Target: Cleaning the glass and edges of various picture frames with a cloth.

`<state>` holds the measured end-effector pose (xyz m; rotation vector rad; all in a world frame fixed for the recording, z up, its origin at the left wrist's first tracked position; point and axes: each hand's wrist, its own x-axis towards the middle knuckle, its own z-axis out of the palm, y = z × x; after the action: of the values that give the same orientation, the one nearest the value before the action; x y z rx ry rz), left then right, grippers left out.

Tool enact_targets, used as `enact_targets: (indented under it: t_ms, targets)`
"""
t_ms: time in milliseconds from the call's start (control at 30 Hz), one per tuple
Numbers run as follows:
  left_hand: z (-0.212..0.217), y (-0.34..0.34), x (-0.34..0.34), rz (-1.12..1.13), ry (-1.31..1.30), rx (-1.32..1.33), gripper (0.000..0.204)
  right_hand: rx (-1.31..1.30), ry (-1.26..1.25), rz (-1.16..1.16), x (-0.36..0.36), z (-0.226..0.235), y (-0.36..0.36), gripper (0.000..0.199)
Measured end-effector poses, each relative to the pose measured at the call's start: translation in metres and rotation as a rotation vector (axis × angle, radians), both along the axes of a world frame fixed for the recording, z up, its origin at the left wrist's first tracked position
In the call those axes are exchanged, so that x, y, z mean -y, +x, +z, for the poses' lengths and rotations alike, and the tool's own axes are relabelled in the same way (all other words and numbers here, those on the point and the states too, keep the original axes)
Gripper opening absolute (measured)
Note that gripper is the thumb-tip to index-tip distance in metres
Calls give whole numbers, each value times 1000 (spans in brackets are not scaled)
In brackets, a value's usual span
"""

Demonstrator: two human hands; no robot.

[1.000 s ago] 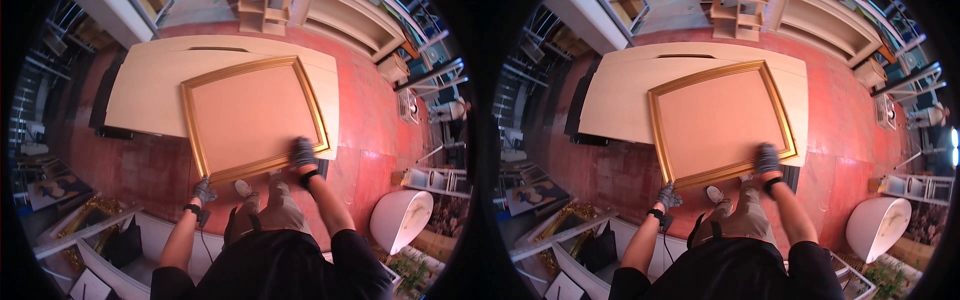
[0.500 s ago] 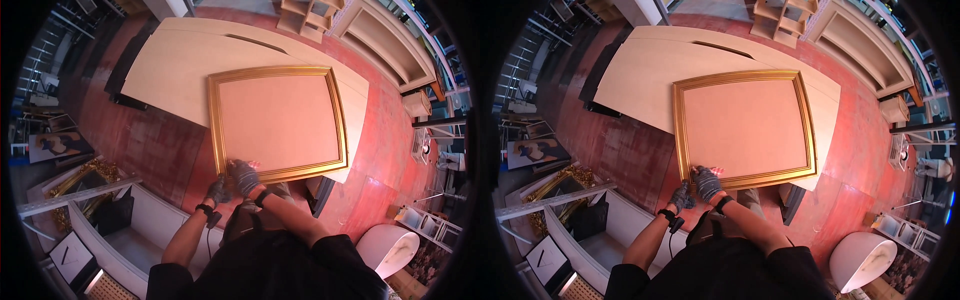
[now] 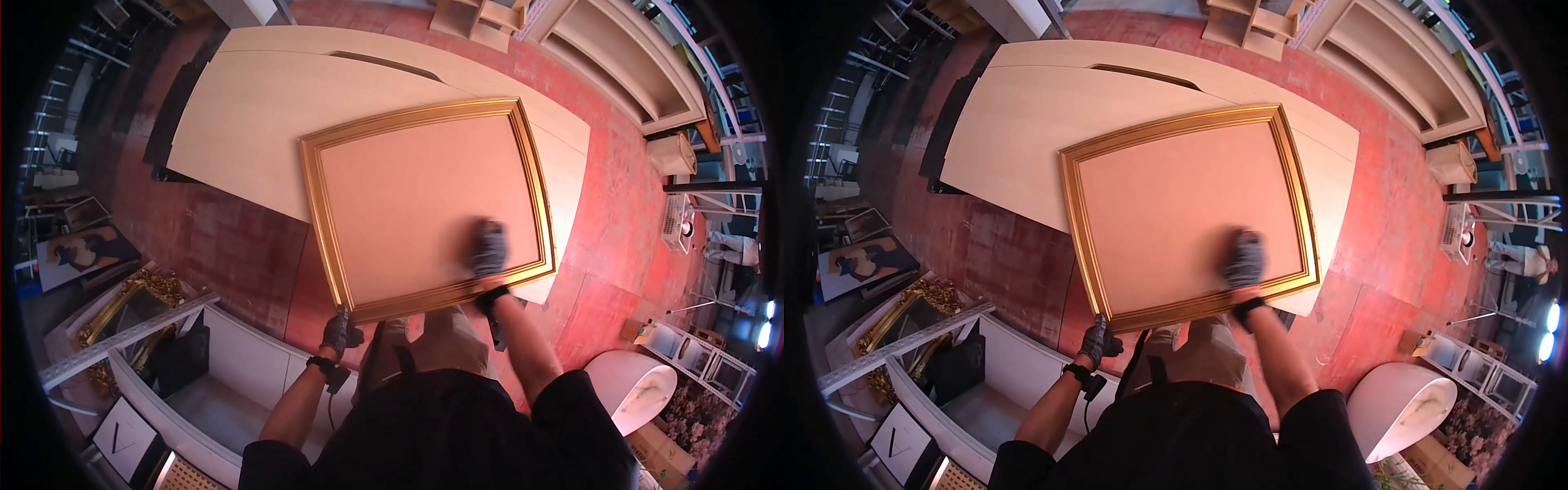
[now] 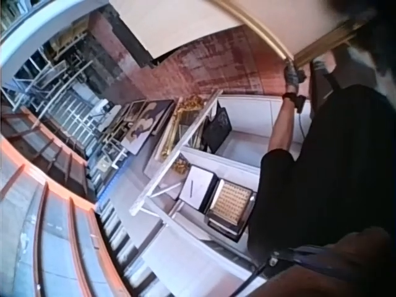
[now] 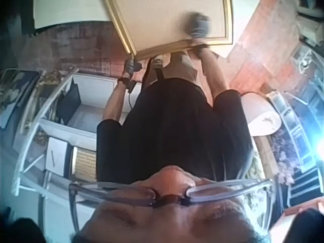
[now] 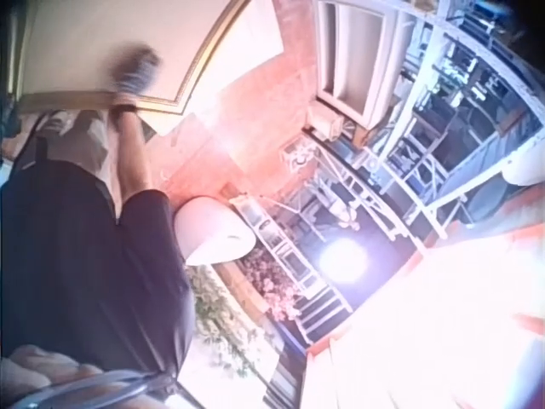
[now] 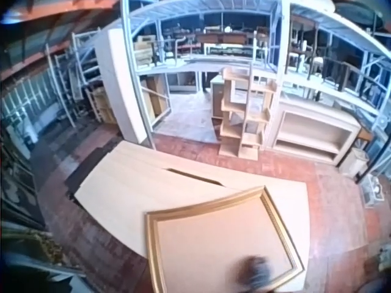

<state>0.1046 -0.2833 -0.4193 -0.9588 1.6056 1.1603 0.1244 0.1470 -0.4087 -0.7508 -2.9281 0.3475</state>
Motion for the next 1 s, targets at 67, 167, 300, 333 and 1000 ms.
enact_targets:
  t_ms: [67,167,300,333,1000]
  targets:
    - [4,0,1,70,47,55,65,287,-333,334,98,9,-29,63]
    - [13,-4,3,42,120,107,60,540,-537,486,230,26,-61,59]
    - [22,-6,0,-44,49,36,56,171,-247,806,193,18,-60,51]
    - [23,-5,-3,-79,49,-2,55,64,57,800,151,13,-54,52]
    - [41,-1,-13,-202,-7,-63,60,-113,-349,605,202,7,-130,33]
